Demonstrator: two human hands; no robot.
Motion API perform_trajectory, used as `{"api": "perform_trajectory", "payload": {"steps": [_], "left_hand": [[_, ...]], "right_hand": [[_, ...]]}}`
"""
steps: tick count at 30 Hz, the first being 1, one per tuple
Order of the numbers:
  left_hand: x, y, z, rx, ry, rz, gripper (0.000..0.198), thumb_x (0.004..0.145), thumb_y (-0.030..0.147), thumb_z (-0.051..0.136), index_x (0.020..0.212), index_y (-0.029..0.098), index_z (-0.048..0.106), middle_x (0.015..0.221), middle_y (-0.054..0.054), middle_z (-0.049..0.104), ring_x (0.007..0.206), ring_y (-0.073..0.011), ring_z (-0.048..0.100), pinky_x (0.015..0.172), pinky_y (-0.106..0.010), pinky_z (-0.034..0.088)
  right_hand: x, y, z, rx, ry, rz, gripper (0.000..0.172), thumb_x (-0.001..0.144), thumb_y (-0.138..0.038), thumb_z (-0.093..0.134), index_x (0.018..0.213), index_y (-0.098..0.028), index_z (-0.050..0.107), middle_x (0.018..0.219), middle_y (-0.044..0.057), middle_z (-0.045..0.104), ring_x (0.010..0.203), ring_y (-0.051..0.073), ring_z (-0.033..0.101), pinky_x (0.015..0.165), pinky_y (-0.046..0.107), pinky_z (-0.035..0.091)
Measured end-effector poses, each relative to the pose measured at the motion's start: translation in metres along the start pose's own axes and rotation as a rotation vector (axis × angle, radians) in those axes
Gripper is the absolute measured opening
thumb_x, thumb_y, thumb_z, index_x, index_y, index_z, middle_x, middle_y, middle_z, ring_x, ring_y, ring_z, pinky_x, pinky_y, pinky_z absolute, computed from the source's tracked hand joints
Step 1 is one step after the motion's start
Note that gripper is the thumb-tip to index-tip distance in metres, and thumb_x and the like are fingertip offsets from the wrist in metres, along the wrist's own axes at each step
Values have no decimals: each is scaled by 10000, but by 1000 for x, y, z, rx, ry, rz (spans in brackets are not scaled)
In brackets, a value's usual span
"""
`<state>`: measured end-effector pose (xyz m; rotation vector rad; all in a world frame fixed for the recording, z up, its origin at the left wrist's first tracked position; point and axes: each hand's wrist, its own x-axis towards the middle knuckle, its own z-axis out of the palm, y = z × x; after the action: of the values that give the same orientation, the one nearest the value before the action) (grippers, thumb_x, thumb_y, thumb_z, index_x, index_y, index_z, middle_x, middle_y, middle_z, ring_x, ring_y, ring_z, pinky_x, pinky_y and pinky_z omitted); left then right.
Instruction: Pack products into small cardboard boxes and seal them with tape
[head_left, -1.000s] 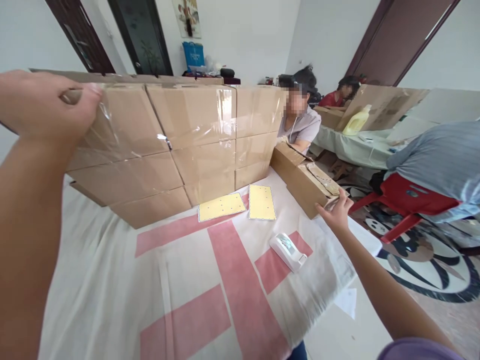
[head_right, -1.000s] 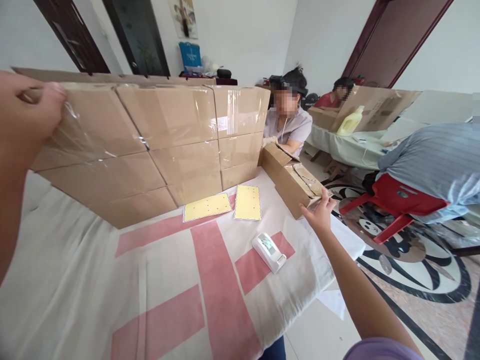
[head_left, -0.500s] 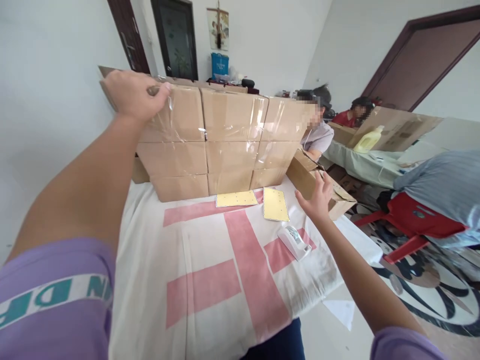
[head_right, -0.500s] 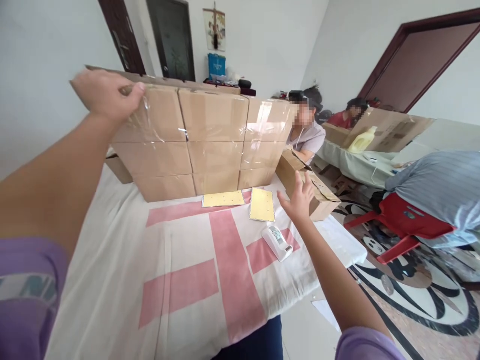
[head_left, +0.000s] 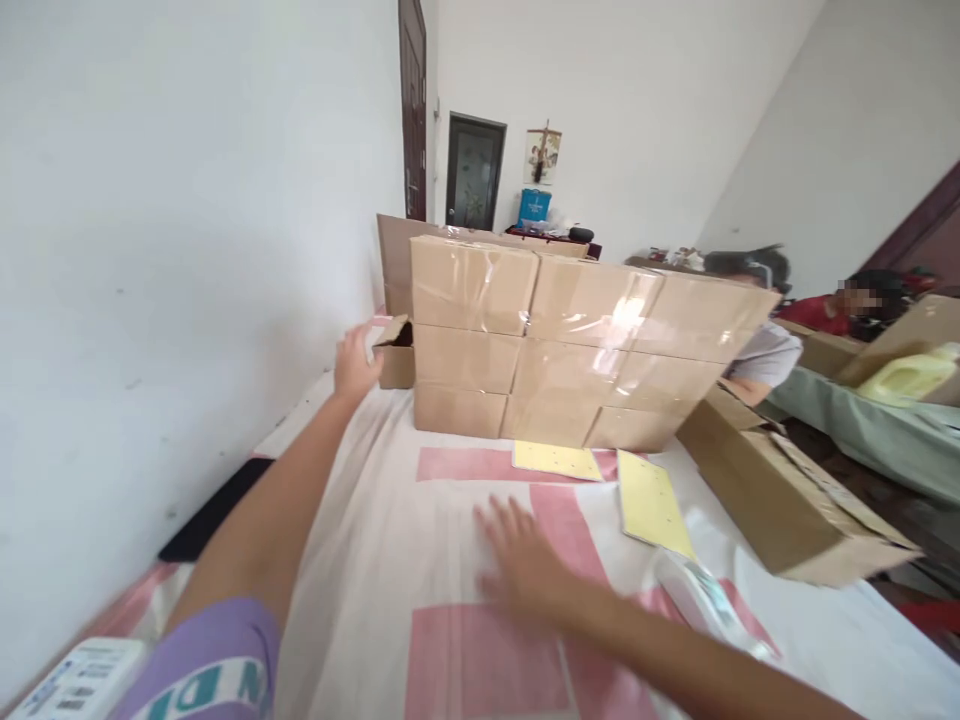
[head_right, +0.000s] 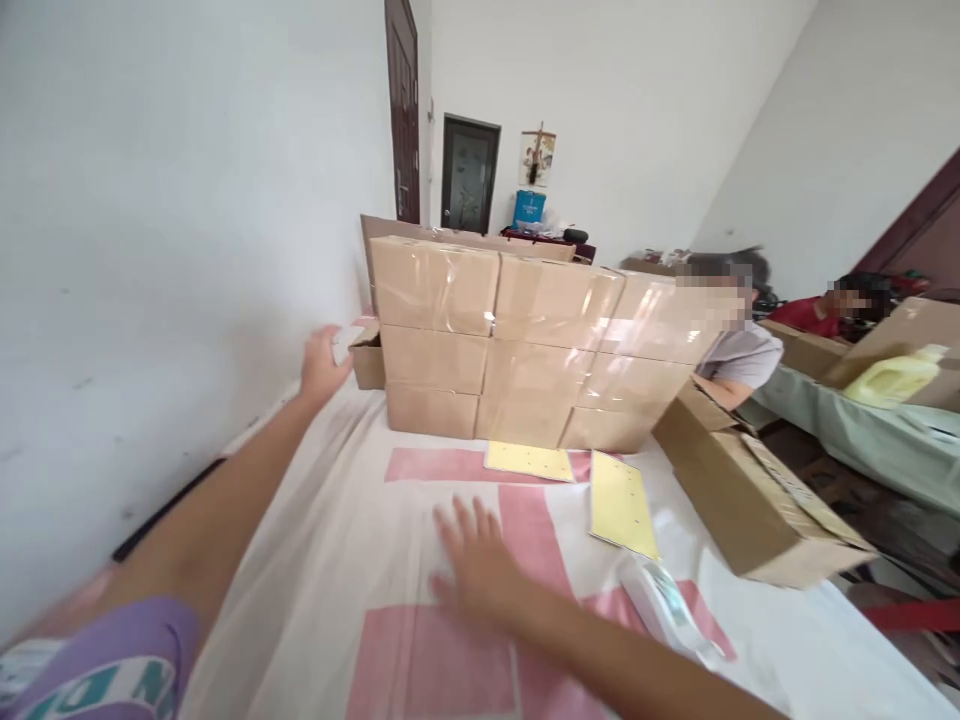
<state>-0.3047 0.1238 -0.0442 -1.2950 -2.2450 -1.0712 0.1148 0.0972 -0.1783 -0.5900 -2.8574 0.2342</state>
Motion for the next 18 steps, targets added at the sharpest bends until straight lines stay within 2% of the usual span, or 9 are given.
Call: {"api": "perform_trajectory", "payload": {"steps": [2, 4, 7, 9, 11, 13, 15, 16, 18], "left_hand": [[-2, -29, 34, 27, -107, -27, 600, 859, 226, 662, 1454, 188, 592, 1639, -157, 448, 1540, -368, 358, 1242, -494, 363], [8, -41, 69, 29, -143, -71, 637, 809, 249, 761, 1433, 237, 633, 1736, -129, 300, 1611, -428, 196, 1256, -553, 321], [31, -36, 104, 28, -180, -173, 611, 853, 296, 772, 1444, 223, 633, 1792, -143, 120, 1638, -475, 52, 1261, -625, 262], [43, -32, 106, 22, -214, -203, 451, 915, 271, 700, 1362, 210, 685, 1779, -146, 186, 1632, -464, 128, 1252, -617, 285], [47, -35, 90, 17, -219, -194, 321, 945, 220, 639, 1255, 218, 725, 1734, -134, 319, 1590, -426, 285, 1253, -615, 289], [34, -48, 53, 38, -201, -191, 275, 961, 217, 610, 1213, 214, 720, 1675, -154, 412, 1515, -393, 426, 1249, -650, 283], [3, -68, 0, 71, -175, -182, 284, 985, 267, 581, 1236, 183, 684, 1615, -212, 463, 1473, -381, 488, 1223, -666, 334], [-19, -76, -31, 81, -173, -155, 289, 981, 296, 588, 1231, 176, 668, 1582, -215, 494, 1498, -357, 470, 1223, -602, 385], [-68, -85, -95, 41, -130, -17, 229, 960, 390, 604, 1086, 210, 670, 1551, -157, 536, 1493, -351, 488, 1203, -542, 454]], "right_hand": [[-17, -30, 57, -87, -66, -152, 874, 954, -566, 601, 1706, -314, 233, 1745, 144, 326, 1564, 488, 351, 1159, 703, 402], [-30, -37, 91, -198, 21, -214, 930, 960, -619, 590, 1719, -250, 201, 1723, 171, 352, 1533, 468, 415, 1159, 657, 424], [-36, -28, 101, -365, 182, -243, 870, 989, -633, 559, 1692, -191, 302, 1601, 159, 544, 1416, 411, 570, 1119, 558, 491], [-35, -23, 96, -415, 216, -255, 816, 1000, -638, 539, 1669, -205, 367, 1546, 128, 610, 1366, 396, 616, 1083, 530, 524], [-33, -23, 92, -400, 195, -259, 831, 995, -640, 542, 1674, -199, 358, 1528, 131, 626, 1340, 402, 636, 1055, 532, 547], [-34, -27, 89, -330, 152, -248, 874, 989, -589, 568, 1704, -184, 270, 1529, 162, 617, 1337, 430, 635, 1041, 574, 552], [-34, -37, 82, -200, 75, -192, 855, 1004, -442, 563, 1727, -213, 166, 1593, 181, 545, 1413, 457, 573, 1069, 643, 525], [-32, -44, 76, -106, 31, -134, 825, 1017, -352, 528, 1731, -248, 129, 1645, 177, 480, 1477, 454, 512, 1105, 678, 490], [-24, -56, 59, 140, -44, 29, 780, 1040, -231, 438, 1729, -331, 85, 1745, 141, 310, 1598, 401, 349, 1199, 713, 390]]}}
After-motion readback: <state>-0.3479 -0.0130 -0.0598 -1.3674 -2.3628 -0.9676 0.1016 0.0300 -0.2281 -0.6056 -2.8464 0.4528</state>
